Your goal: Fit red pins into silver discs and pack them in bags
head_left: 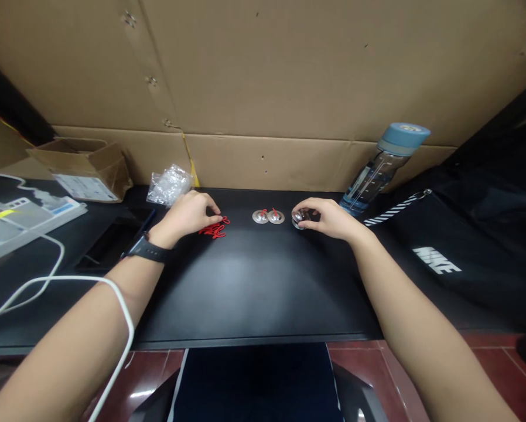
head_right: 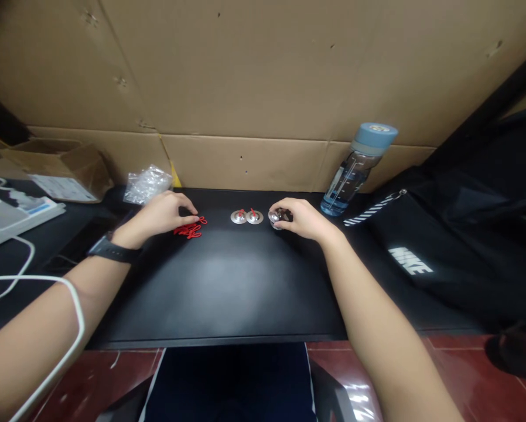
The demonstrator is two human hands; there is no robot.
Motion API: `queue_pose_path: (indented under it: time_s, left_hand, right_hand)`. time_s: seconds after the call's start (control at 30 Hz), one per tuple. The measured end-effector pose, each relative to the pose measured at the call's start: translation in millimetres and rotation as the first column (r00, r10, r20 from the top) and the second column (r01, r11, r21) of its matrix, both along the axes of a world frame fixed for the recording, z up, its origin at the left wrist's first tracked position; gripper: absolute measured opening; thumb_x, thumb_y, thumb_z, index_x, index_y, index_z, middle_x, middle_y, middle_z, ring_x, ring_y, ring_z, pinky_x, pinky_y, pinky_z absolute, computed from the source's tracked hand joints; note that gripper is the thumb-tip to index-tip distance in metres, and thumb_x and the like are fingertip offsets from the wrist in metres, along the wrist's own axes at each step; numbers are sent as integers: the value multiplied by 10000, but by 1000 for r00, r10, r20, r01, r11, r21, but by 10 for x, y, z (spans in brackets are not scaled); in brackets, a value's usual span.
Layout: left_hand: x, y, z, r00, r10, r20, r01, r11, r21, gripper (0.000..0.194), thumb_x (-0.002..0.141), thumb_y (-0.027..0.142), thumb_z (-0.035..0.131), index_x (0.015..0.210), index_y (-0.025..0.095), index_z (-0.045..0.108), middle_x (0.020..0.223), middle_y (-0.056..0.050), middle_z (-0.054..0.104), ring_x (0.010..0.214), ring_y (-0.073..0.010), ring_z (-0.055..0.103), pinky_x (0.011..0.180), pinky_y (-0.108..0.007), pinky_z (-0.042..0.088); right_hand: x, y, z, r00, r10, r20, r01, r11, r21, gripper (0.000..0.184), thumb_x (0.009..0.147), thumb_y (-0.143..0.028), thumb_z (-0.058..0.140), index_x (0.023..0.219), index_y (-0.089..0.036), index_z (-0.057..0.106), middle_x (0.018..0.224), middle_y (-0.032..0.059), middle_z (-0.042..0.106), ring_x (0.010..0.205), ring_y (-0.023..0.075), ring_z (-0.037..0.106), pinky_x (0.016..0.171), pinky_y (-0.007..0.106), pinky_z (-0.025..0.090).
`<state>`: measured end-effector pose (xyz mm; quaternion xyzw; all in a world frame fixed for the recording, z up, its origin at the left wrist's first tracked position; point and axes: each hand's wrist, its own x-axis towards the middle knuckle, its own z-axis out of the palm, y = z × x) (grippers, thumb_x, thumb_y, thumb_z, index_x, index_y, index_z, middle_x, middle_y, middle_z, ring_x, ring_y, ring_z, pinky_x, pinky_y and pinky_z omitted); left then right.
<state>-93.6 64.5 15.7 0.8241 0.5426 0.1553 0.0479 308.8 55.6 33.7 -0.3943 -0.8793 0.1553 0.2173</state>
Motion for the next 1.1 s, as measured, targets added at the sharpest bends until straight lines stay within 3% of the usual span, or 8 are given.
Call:
queue_pose_path:
  time_s: [0.4, 0.77, 0.93, 1.1]
  left_hand:
    - [99, -16, -113, 993, -86, -83, 86, 996, 6, 206, 877, 382, 688, 999, 274, 813, 1100, -52, 784, 1037, -278, 688, 964, -398, 494]
    - [197, -68, -139, 988, -130, -82, 135, 989, 62, 164, 951, 321, 617, 953, 265, 770, 1052, -53, 776, 1043, -286, 651, 934, -402, 451]
    - [199, -81, -82, 991, -137, -12, 137, 982, 130, 157, 944, 313, 625, 952, 255, 771, 1020, -55, 792, 1024, -287, 690, 940, -407, 468]
    - [306, -204, 64, 948, -157, 278, 121, 983, 141, 197, 982, 356, 627, 1032, 234, 772, 1002, -33, 811, 889, -223, 739, 842, -343, 522]
  right_hand:
    - [-37, -19, -3, 1000, 22, 3, -22, 1000, 1, 254, 880, -345, 771, 1121, -266, 774, 1118, 58, 785, 971, 255, 726, 874, 383, 555]
    - [-51, -16, -22, 999, 33, 0, -33, 999, 0, 273, 883, -358, 776, 1137, -256, 774, 1127, 61, 785, 989, 247, 724, 866, 363, 543]
    - [-79, -32, -17, 997, 45, -60, -45, 999, -2, 288, 880, -349, 787, 1146, -242, 769, 1135, 66, 783, 993, 243, 727, 858, 361, 547]
    - [-273, -127, -82, 944, 26, -329, -47, 997, -56, 382, 849, -341, 823, 1209, -245, 741, 1216, 89, 758, 1042, 256, 730, 873, 395, 590]
